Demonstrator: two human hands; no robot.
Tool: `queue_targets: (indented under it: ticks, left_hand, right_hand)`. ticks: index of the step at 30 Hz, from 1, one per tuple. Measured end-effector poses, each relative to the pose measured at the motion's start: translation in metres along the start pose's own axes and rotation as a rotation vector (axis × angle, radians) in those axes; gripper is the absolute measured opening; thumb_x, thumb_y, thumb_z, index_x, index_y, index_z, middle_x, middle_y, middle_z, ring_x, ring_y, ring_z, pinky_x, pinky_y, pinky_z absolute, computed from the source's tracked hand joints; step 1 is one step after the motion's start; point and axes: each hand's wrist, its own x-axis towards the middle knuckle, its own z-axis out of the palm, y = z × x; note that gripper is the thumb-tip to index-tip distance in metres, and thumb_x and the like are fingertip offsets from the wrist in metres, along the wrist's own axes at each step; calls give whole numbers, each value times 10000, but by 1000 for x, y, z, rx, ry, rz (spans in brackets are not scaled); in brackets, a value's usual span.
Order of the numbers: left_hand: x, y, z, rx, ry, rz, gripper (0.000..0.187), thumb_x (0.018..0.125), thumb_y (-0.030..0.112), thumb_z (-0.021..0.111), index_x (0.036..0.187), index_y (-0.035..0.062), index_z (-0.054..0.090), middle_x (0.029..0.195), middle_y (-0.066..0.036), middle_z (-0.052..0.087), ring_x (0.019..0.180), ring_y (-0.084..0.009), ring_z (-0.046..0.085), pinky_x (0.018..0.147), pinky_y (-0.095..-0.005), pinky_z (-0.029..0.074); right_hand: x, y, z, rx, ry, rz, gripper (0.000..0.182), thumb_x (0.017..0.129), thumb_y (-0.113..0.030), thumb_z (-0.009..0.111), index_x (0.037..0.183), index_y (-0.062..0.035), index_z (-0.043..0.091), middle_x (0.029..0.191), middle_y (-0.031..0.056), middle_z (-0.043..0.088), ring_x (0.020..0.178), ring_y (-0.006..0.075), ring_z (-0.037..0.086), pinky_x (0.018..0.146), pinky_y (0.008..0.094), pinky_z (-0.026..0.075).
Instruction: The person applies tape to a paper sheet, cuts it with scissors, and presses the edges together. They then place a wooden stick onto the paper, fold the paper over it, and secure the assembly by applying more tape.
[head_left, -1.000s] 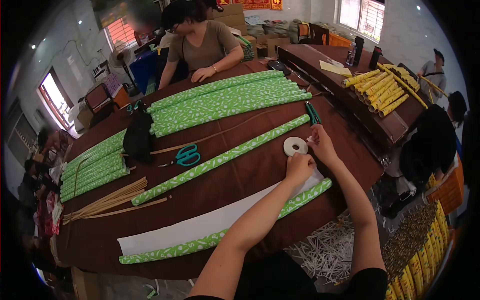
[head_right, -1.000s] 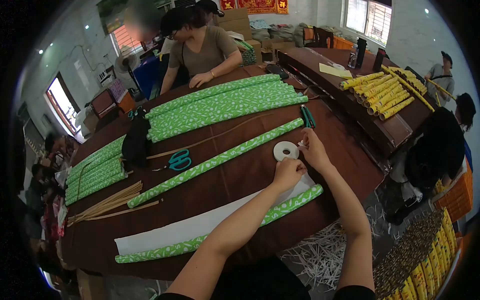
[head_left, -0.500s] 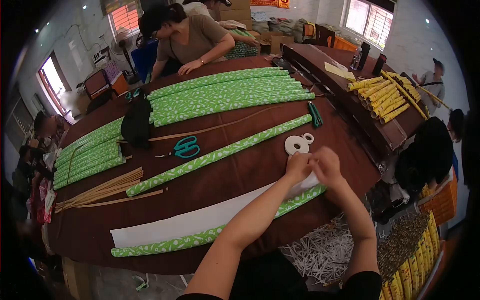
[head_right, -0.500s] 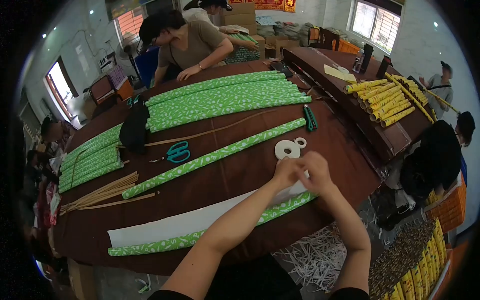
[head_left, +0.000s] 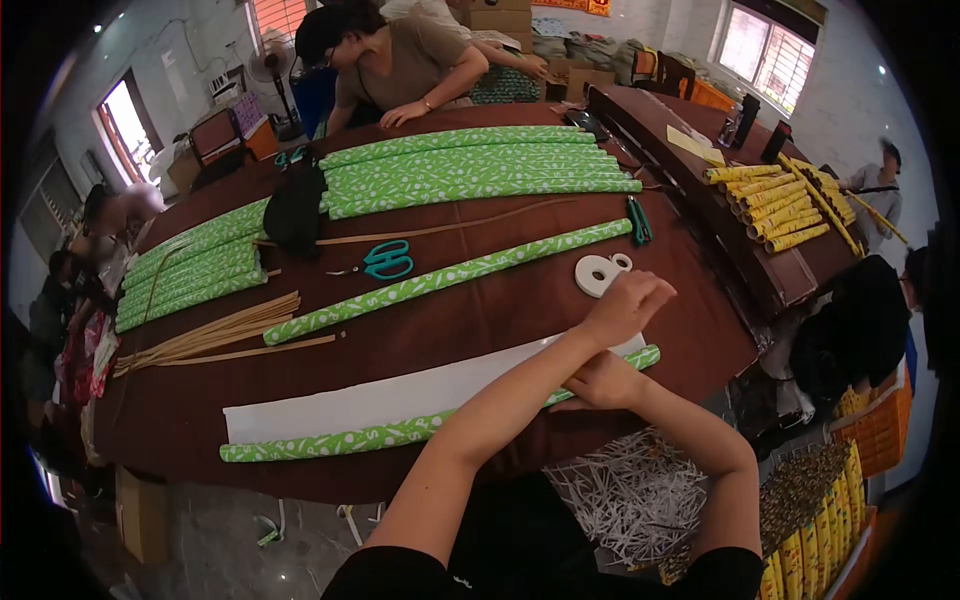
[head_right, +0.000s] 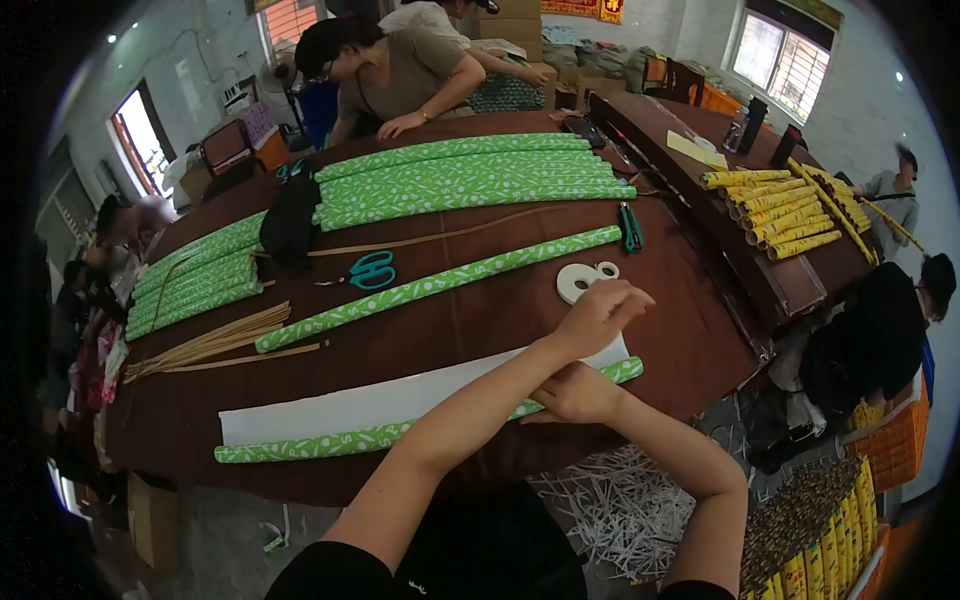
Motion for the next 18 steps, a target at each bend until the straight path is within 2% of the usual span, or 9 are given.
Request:
queue_targets:
  ticks: [1,2,5,8,10,11,14,18]
  left_hand:
    - [5,15,2,135,11,187,195,953,191,568,949,26,671,816,-91,647,809,-246,595,731,-353,470]
    - [6,30,7,151,-34,260,137,899,167,611,890,42,667,797,-94,626,779,-288,566,736,-380,462]
    - [-15,76,11,508,-251,382,142,850,213,640,870,73,652,828,-53,604,816,-242,564,733,-369,462]
    - [-78,127,-18,863,-254,444,190,824,250,651,887,71,635,865,-49,583,853,-230,560,746,-366,471]
    - [-126,137,-56,939,-376,274,252,797,255,684,937,50,641,885,-75,592,868,-244,566,768,-374,479]
    - [-145,141,-76,1003,-368,167,294,785,253,698,981,41,643,914,-85,600,878,-252,569,774,-376,481]
    - [-192,147,-134,1200,-363,-82,409,749,229,740,1089,24,642,1002,-109,616,908,-268,577,786,-378,485]
    - [-228,166,-184,1251,-324,-230,435,738,222,769,1097,14,639,1030,-114,609,920,-284,569,795,-385,484]
  right_hand:
    - [-10,0,6,-113,-50,2,488,879,-381,634,1207,-23,593,1154,123,617,1074,274,606,939,400,486]
    - [-21,2,19,-110,-38,-7,488,879,-381,634,1207,-23,593,1154,123,617,1074,274,606,939,400,486]
    - [-36,13,32,268,104,140,434,906,-390,577,1181,-55,603,1110,106,628,1049,244,606,877,384,501]
    - [-25,14,-19,-35,-256,61,313,873,-332,585,998,-45,599,906,61,585,856,215,587,714,331,493]
    - [-41,24,-19,-61,-172,15,339,813,-346,690,949,-47,604,835,39,590,778,210,599,676,325,489]
    - [-44,24,-18,-82,-83,24,366,779,-367,728,916,-47,614,750,40,574,685,216,595,614,334,491]
    - [-63,33,-23,-134,-91,39,378,781,-379,727,918,-46,610,757,39,573,691,213,596,631,328,497]
    - [-84,46,-34,-150,-137,24,390,777,-369,730,914,-37,578,754,50,548,682,227,591,611,338,502]
